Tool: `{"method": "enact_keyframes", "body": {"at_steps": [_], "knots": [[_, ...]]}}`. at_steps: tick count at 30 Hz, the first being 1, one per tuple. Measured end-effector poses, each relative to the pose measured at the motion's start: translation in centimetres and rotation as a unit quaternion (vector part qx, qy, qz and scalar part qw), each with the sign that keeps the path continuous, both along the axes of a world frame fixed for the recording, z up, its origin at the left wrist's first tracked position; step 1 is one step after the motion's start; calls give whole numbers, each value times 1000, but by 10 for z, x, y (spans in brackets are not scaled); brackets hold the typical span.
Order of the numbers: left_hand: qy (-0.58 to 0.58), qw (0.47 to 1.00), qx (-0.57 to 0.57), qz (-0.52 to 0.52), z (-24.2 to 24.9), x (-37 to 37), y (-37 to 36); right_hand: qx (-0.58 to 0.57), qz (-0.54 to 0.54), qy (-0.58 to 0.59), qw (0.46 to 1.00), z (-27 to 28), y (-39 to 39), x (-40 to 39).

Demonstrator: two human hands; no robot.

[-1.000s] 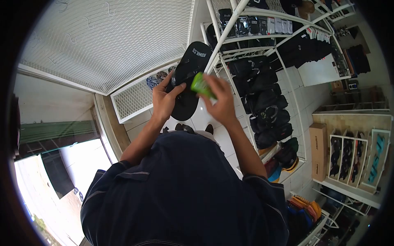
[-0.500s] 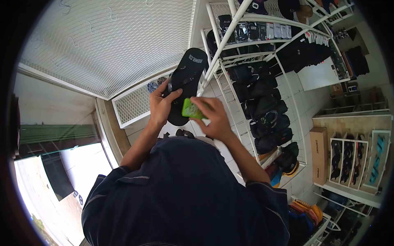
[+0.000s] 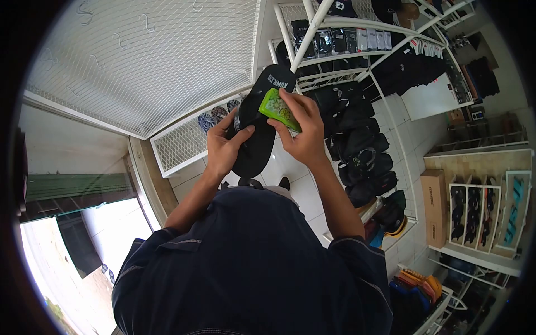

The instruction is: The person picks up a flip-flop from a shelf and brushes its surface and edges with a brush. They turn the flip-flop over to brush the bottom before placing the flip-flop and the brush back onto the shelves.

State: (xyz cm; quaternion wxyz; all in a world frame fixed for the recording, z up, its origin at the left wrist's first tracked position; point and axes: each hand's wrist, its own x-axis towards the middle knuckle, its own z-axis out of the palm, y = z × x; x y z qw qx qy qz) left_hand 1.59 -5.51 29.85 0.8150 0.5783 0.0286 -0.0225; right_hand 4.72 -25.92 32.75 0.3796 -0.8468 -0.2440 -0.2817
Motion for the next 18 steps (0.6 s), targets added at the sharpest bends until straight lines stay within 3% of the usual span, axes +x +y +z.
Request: {"method": "enact_keyframes", "body": {"at_steps": [2, 3, 5, 8, 11, 12, 15, 16, 18], "knots": [[-35, 999, 19, -2, 0, -1, 2, -19, -9, -6, 1000, -5, -5, 16], [-37, 999, 18, -5, -1, -2, 2, -7, -67, 0, 998, -8, -12, 35], [-87, 989, 123, -3, -4, -5, 1, 4, -129, 4, 992, -6, -18, 39], [-98, 988, 114, 29, -5, -6, 2, -74, 20, -27, 997, 15, -4, 17], [-90, 990, 105, 14, -7, -8, 5, -38, -11, 22, 999, 8, -18, 25], [-89, 991, 104, 13, -8, -9, 4, 3, -80, 35, 996, 8, -20, 34], [-121, 982, 143, 8, -6, -7, 5, 36, -70, 31, 996, 5, -10, 23], [-115, 984, 139, 9, -7, -6, 6, -35, -26, -11, 999, 9, -2, 11], [-108, 985, 136, 5, -8, -6, 9, -18, 5, 30, 999, 9, 0, 7]]}}
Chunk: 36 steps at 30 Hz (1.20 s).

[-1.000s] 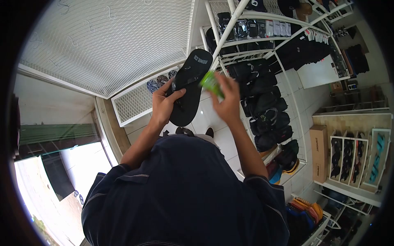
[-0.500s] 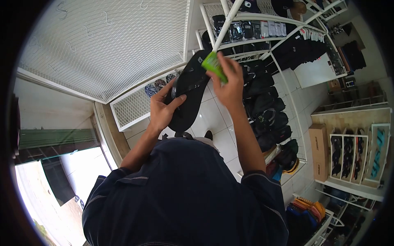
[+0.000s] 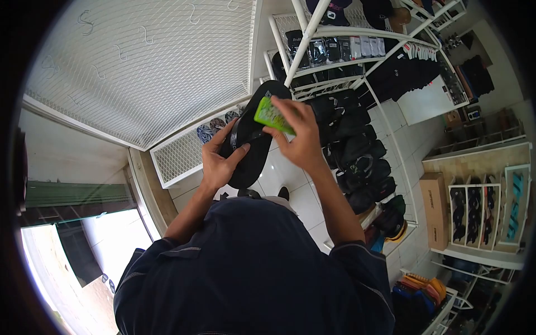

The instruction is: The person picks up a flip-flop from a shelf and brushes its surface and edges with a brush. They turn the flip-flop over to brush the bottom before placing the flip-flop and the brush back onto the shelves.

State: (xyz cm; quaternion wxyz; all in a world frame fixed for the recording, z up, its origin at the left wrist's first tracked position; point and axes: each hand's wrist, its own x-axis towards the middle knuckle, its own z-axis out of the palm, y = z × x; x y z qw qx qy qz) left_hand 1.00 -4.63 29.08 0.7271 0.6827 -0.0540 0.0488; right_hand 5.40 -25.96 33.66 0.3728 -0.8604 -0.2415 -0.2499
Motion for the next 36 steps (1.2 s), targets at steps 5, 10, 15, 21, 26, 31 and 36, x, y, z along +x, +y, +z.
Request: {"method": "enact_keyframes", "body": {"at_steps": [5, 10, 15, 21, 26, 31, 36], "knots": [[-4, 999, 27, -18, 3, -3, -3, 104, -108, 20, 989, -3, -5, 20], [-28, 999, -1, -19, -11, -2, -3, 31, -45, -24, 998, -3, -6, 24], [-60, 998, 33, -4, -5, -3, -1, -45, 9, -54, 998, 13, 13, -6], [-79, 996, 44, -9, -7, -5, -2, 105, -111, 16, 988, -3, -1, 26], [-80, 995, 54, 9, -13, -2, 5, 16, -17, -24, 999, -1, 17, 7], [-97, 993, 56, 27, -11, -1, 2, 39, -66, -39, 996, -4, 13, 15], [-101, 991, 89, 5, -6, 0, 6, 60, -74, 6, 995, -2, 2, 26]]}}
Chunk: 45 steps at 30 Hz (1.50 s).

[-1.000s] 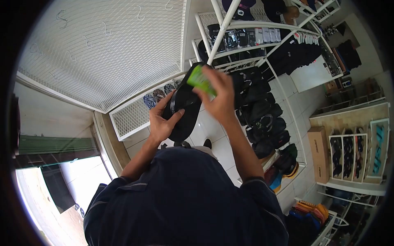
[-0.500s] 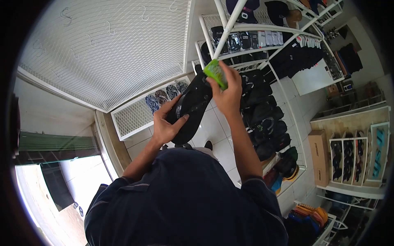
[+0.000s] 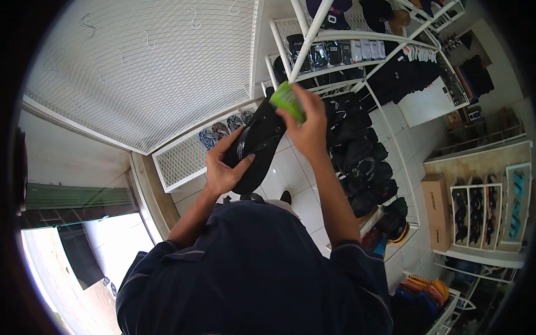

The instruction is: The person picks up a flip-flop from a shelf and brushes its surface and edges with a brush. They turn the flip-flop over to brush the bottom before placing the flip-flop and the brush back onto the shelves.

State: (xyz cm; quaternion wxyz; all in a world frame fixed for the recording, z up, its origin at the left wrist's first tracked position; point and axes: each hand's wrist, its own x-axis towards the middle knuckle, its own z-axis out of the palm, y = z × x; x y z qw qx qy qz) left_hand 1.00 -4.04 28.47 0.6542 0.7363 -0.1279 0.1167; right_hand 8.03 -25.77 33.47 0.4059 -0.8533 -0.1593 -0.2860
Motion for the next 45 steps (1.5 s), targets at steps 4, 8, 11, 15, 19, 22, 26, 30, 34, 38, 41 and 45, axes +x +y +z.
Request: {"method": "enact_keyframes", "body": {"at_steps": [4, 8, 11, 15, 19, 22, 26, 30, 34, 38, 41, 45], "knots": [[-38, 998, 52, 26, 16, -2, -3, -41, 36, -65, 996, 6, 14, -16], [-52, 996, 66, 15, 15, -1, 5, -3, 17, -60, 998, -4, 1, -3], [-66, 993, 94, 34, 16, -3, 2, 43, -13, -66, 997, -8, 0, 0], [-88, 988, 116, 47, 21, -3, 5, -31, 105, -57, 992, 4, 12, -29], [-137, 971, 185, 58, 16, 1, 3, 90, 22, 20, 996, 0, 3, -7], [-123, 978, 160, 61, 21, 0, 4, -25, 136, -63, 988, 6, 20, -32], [-48, 994, 101, 15, 19, -2, 4, 44, -44, -26, 998, -20, -5, 5], [-23, 999, 15, 34, 4, 1, -2, -43, 64, -53, 996, -8, 8, -27], [12, 1000, 5, 10, 3, 0, 1, 57, -15, 47, 997, -16, -10, -13], [60, 998, 11, -13, 13, 2, 1, -12, -9, -35, 999, -19, -7, -21], [86, 996, -18, -22, 7, 2, 0, 35, 42, 43, 998, -21, -13, -23], [176, 979, -101, -24, 17, 1, -3, 109, -49, 26, 992, -37, -5, -23]]}}
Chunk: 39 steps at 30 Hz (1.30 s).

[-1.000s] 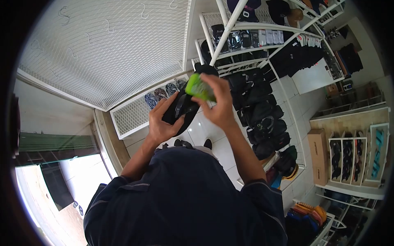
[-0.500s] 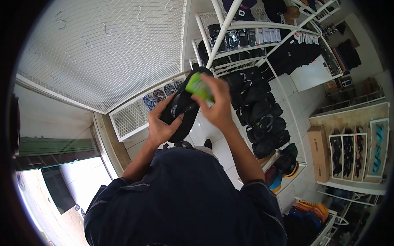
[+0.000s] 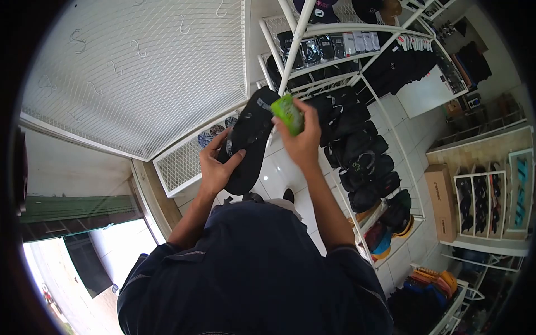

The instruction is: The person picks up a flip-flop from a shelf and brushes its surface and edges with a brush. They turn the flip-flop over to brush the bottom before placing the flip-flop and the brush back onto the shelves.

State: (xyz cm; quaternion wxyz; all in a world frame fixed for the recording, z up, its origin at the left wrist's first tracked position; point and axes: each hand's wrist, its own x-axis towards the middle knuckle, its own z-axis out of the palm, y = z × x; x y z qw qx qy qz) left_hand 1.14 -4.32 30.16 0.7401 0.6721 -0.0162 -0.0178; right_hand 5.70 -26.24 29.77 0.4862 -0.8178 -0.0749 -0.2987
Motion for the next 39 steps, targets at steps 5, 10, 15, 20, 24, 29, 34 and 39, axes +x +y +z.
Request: {"method": "enact_keyframes", "body": {"at_steps": [5, 10, 15, 20, 24, 29, 34, 39], "knots": [[-57, 994, -27, 95, -20, 13, -8, -18, 45, 50, 998, -13, 62, -68], [-92, 990, 3, 107, -21, 5, -16, -34, -5, 83, 996, -11, 56, -38], [-112, 982, -58, 142, -26, 14, -12, -129, 102, -4, 986, -12, 58, -67], [-54, 993, -23, 106, -19, 6, -8, -124, 80, 21, 989, -13, 44, -38], [-31, 996, -28, 77, -19, -4, -15, -52, -3, -17, 999, -11, 33, 19], [24, 992, -98, 74, -20, 2, -7, -24, 65, 37, 997, -9, 40, 1], [9, 973, -147, 177, -25, 22, 14, -91, 175, 61, 978, -7, 56, -77], [15, 979, -124, 162, -22, 17, 5, -17, 142, 102, 984, -13, 46, -48]]}}
